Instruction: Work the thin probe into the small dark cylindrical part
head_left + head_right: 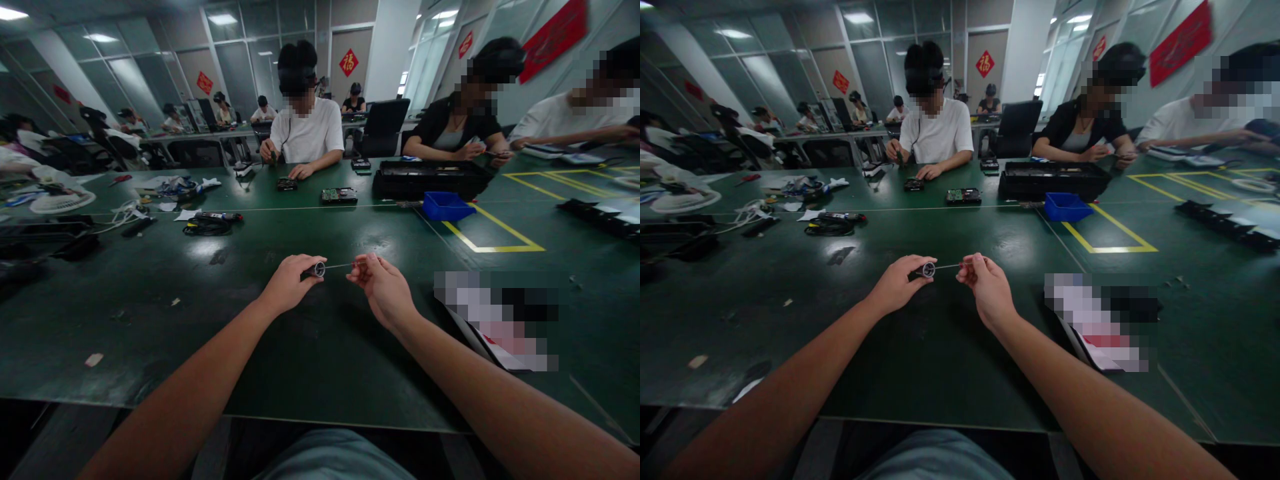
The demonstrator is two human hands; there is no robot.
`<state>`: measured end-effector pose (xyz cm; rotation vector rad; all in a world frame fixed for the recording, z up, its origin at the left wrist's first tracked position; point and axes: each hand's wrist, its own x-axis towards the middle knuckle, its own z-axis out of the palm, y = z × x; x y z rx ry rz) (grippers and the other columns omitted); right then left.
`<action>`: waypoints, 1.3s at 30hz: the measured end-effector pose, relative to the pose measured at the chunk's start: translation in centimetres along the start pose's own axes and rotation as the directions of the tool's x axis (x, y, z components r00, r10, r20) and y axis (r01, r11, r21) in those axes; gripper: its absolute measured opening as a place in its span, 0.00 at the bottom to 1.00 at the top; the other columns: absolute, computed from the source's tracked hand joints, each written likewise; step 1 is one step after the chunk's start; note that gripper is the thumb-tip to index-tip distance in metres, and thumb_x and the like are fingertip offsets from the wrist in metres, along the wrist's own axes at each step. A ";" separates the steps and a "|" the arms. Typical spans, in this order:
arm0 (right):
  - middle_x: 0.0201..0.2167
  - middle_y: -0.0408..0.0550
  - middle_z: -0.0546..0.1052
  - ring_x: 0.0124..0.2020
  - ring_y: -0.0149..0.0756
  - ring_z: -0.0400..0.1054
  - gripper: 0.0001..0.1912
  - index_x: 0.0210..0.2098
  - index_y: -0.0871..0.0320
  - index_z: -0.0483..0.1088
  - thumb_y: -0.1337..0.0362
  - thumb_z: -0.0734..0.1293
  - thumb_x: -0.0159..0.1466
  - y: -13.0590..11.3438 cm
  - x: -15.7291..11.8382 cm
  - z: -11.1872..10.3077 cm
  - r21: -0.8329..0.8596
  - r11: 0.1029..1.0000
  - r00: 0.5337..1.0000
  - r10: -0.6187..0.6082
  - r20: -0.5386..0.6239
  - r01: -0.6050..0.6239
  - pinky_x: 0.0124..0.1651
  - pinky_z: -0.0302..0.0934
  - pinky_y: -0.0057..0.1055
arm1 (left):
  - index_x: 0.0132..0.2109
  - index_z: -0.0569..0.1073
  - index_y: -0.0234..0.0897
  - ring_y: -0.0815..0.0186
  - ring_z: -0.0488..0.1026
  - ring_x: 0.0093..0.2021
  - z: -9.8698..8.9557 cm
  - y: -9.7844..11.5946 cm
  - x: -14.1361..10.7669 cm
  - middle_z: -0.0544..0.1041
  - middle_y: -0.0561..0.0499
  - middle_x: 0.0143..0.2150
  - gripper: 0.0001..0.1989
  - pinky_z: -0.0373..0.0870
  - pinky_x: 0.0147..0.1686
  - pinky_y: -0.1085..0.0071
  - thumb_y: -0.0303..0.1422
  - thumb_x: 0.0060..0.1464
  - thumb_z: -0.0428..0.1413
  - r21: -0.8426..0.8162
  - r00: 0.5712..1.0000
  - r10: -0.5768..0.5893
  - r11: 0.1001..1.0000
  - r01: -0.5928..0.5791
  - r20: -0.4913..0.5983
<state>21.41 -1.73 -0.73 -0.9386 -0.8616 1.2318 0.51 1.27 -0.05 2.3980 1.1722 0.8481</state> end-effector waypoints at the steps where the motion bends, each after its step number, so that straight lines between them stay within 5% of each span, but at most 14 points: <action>1: 0.27 0.44 0.72 0.27 0.34 0.68 0.16 0.34 0.56 0.71 0.48 0.67 0.63 0.0 0.1 0.0 -0.006 1.000 1.000 0.015 -0.010 -0.015 0.41 0.71 0.39 | 0.57 0.73 0.44 0.60 0.72 0.53 -0.1 -0.1 0.1 0.77 0.49 0.53 0.18 0.64 0.57 0.57 0.30 0.60 0.59 0.023 1.000 0.015 1.000 -0.015 0.006; 7: 0.30 0.46 0.74 0.29 0.35 0.70 0.15 0.36 0.55 0.69 0.49 0.63 0.66 0.0 0.2 -0.5 -0.250 0.960 0.985 -0.149 -0.087 0.123 0.39 0.70 0.38 | 0.57 0.73 0.44 0.58 0.71 0.52 -0.2 -0.3 0.0 0.78 0.49 0.50 0.18 0.62 0.57 0.55 0.32 0.59 0.59 0.092 0.997 -0.044 0.995 0.038 0.065; 19: 0.32 0.47 0.78 0.34 0.38 0.73 0.14 0.41 0.55 0.69 0.53 0.58 0.71 -1.3 -1.5 0.0 -0.641 0.683 0.925 -0.361 0.121 0.350 0.41 0.65 0.37 | 0.59 0.72 0.44 0.58 0.71 0.48 0.2 0.0 -0.1 0.77 0.49 0.44 0.21 0.62 0.54 0.56 0.34 0.59 0.60 0.115 0.993 -0.046 0.993 0.034 0.105; 33: 0.30 0.47 0.77 0.34 0.41 0.74 0.12 0.40 0.54 0.68 0.56 0.57 0.72 -1.5 -1.3 -0.2 -0.751 0.546 0.908 -0.381 0.173 0.372 0.38 0.63 0.36 | 0.57 0.73 0.43 0.58 0.72 0.47 0.4 -0.1 -0.2 0.77 0.49 0.44 0.19 0.65 0.53 0.56 0.33 0.58 0.60 0.094 0.985 -0.095 0.992 0.082 0.141; 39: 0.31 0.48 0.77 0.34 0.40 0.73 0.13 0.40 0.54 0.68 0.55 0.57 0.72 -1.7 -1.3 -0.3 -0.758 0.552 0.917 -0.370 0.151 0.347 0.38 0.62 0.36 | 0.54 0.73 0.40 0.59 0.72 0.51 0.2 0.2 -0.2 0.76 0.47 0.52 0.17 0.69 0.52 0.61 0.31 0.58 0.60 -0.080 0.985 -0.170 0.982 0.169 -0.004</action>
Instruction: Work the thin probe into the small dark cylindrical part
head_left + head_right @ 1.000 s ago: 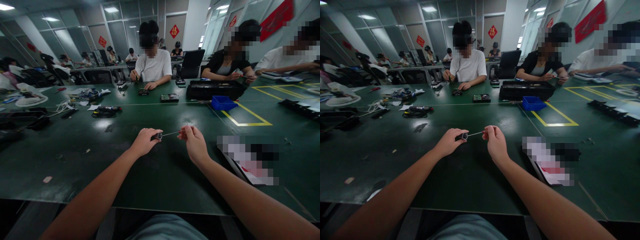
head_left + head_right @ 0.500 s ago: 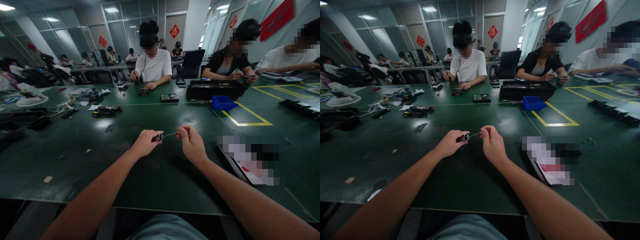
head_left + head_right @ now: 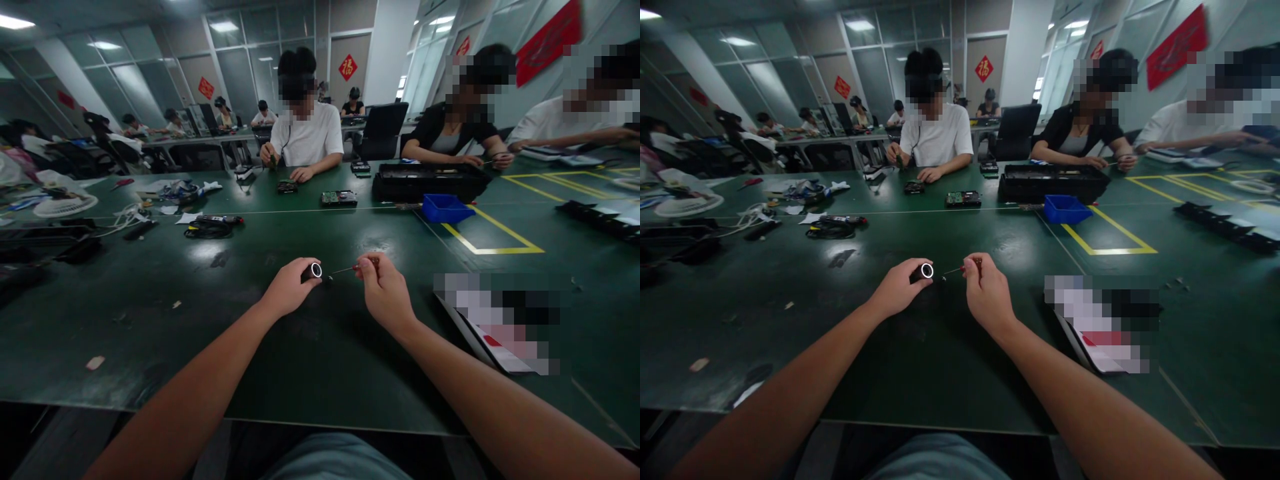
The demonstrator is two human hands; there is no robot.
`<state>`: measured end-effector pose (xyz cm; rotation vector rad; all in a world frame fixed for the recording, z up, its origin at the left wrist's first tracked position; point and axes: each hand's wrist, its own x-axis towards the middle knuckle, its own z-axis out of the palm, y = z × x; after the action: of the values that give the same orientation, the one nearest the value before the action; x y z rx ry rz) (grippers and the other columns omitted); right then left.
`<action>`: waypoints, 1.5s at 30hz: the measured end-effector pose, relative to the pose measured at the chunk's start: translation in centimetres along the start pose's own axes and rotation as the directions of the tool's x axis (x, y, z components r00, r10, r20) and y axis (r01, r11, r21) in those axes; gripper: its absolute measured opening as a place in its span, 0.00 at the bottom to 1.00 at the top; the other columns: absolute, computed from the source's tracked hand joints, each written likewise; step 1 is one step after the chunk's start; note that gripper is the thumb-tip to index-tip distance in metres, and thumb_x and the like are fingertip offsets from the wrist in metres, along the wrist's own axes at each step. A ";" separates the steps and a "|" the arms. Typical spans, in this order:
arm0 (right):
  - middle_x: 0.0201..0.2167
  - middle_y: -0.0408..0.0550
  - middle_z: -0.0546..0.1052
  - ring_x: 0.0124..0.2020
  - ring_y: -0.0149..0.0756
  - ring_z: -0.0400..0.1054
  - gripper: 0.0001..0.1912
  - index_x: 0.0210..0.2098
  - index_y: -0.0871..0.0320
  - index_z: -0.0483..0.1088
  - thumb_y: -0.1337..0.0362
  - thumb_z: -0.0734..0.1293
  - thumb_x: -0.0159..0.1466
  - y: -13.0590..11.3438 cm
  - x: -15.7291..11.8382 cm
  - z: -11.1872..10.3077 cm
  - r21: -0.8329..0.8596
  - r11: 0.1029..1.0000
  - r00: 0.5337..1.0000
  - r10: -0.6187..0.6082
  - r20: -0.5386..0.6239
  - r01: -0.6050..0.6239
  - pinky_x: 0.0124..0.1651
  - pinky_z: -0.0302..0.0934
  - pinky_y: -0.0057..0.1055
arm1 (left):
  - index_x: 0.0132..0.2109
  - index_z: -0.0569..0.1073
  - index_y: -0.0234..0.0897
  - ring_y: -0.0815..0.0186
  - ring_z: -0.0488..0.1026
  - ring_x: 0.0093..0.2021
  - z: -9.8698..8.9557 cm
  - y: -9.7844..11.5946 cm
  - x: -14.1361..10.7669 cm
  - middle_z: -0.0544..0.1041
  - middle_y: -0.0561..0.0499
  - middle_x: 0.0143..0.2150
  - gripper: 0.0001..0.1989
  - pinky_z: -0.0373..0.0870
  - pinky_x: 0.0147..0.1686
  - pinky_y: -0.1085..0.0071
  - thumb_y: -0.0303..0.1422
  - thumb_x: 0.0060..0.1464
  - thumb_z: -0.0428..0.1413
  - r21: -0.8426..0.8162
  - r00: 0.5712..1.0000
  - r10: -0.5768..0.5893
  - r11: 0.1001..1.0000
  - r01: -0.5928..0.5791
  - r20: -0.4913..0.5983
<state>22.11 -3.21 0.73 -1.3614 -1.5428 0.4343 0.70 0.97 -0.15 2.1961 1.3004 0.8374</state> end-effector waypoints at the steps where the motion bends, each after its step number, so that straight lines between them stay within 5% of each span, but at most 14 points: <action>1: 0.31 0.48 0.77 0.34 0.40 0.73 0.12 0.40 0.54 0.68 0.55 0.57 0.72 0.0 0.0 0.0 0.004 1.000 1.000 0.001 0.002 -0.001 0.38 0.62 0.36 | 0.54 0.72 0.40 0.59 0.73 0.50 0.0 0.0 0.0 0.76 0.47 0.52 0.17 0.69 0.52 0.61 0.31 0.57 0.60 -0.021 0.999 -0.014 1.000 0.013 -0.031; 8: 0.33 0.49 0.78 0.36 0.41 0.74 0.13 0.41 0.54 0.68 0.54 0.57 0.72 0.0 -0.1 0.1 0.052 0.999 1.000 0.000 -0.013 0.000 0.40 0.63 0.38 | 0.60 0.64 0.40 0.60 0.72 0.50 -0.4 0.2 -0.2 0.74 0.46 0.51 0.20 0.68 0.53 0.60 0.34 0.63 0.52 -0.164 0.989 -0.099 0.983 0.081 -0.108; 14: 0.34 0.49 0.79 0.37 0.42 0.74 0.13 0.42 0.54 0.69 0.55 0.58 0.71 -0.2 -0.1 -0.1 0.090 0.996 0.998 -0.016 -0.054 0.021 0.41 0.64 0.38 | 0.46 0.71 0.38 0.65 0.71 0.32 -1.6 1.4 0.3 0.75 0.51 0.34 0.15 0.68 0.35 0.67 0.45 0.62 0.53 -0.079 0.988 -0.135 0.988 0.130 -0.069; 19: 0.39 0.50 0.78 0.42 0.42 0.74 0.12 0.47 0.53 0.68 0.56 0.58 0.72 -0.4 -0.3 -0.3 0.130 0.991 0.995 -0.027 -0.096 0.040 0.46 0.65 0.40 | 0.44 0.77 0.40 0.60 0.75 0.41 -1.2 1.9 1.6 0.79 0.48 0.42 0.10 0.70 0.42 0.64 0.37 0.61 0.53 0.085 0.988 -0.032 0.996 0.019 0.150; 26: 0.40 0.50 0.79 0.42 0.42 0.75 0.12 0.47 0.53 0.68 0.56 0.58 0.72 -0.2 -0.2 -0.2 0.157 0.987 0.994 -0.025 -0.103 0.041 0.46 0.66 0.41 | 0.55 0.76 0.43 0.50 0.74 0.48 2.0 1.4 3.8 0.77 0.42 0.50 0.18 0.71 0.44 0.57 0.40 0.61 0.54 0.357 0.972 -0.076 0.934 -0.010 0.225; 32: 0.40 0.50 0.79 0.42 0.42 0.75 0.13 0.46 0.55 0.68 0.56 0.58 0.72 -0.2 -0.2 -0.1 0.172 0.984 0.995 -0.030 -0.094 0.045 0.46 0.65 0.40 | 0.39 0.80 0.39 0.50 0.73 0.46 2.7 0.9 4.6 0.78 0.41 0.42 0.09 0.67 0.47 0.56 0.35 0.57 0.56 0.169 0.972 -0.123 0.982 0.089 0.202; 37: 0.39 0.50 0.78 0.42 0.41 0.74 0.14 0.47 0.56 0.68 0.55 0.58 0.72 -0.5 -0.2 -0.3 0.168 0.985 0.997 -0.025 -0.076 0.037 0.47 0.65 0.40 | 0.39 0.79 0.36 0.60 0.70 0.34 -0.7 -0.4 4.3 0.77 0.43 0.38 0.09 0.65 0.34 0.66 0.35 0.56 0.58 -0.231 0.948 -0.249 0.928 0.292 0.197; 41: 0.39 0.49 0.78 0.42 0.41 0.74 0.13 0.47 0.54 0.69 0.55 0.58 0.72 -0.4 -0.2 -0.4 0.160 0.986 0.998 -0.030 -0.057 0.039 0.46 0.65 0.39 | 0.44 0.74 0.34 0.68 0.63 0.25 -5.8 -2.3 2.6 0.72 0.46 0.34 0.12 0.54 0.21 0.74 0.36 0.61 0.50 -0.560 0.889 -0.419 0.699 0.445 0.183; 45: 0.38 0.48 0.79 0.42 0.41 0.75 0.13 0.47 0.54 0.69 0.55 0.58 0.72 -0.3 -0.2 -0.2 0.158 0.986 0.998 -0.040 -0.053 0.048 0.45 0.65 0.39 | 0.38 0.67 0.35 0.72 0.58 0.24 -11.6 -4.7 -0.6 0.65 0.51 0.30 0.08 0.53 0.19 0.79 0.36 0.62 0.52 -0.773 0.825 -0.557 0.479 0.415 0.097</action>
<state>22.08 -3.54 0.92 -1.2044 -1.4626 0.4826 -10.48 3.46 4.87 0.9983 1.2167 1.0830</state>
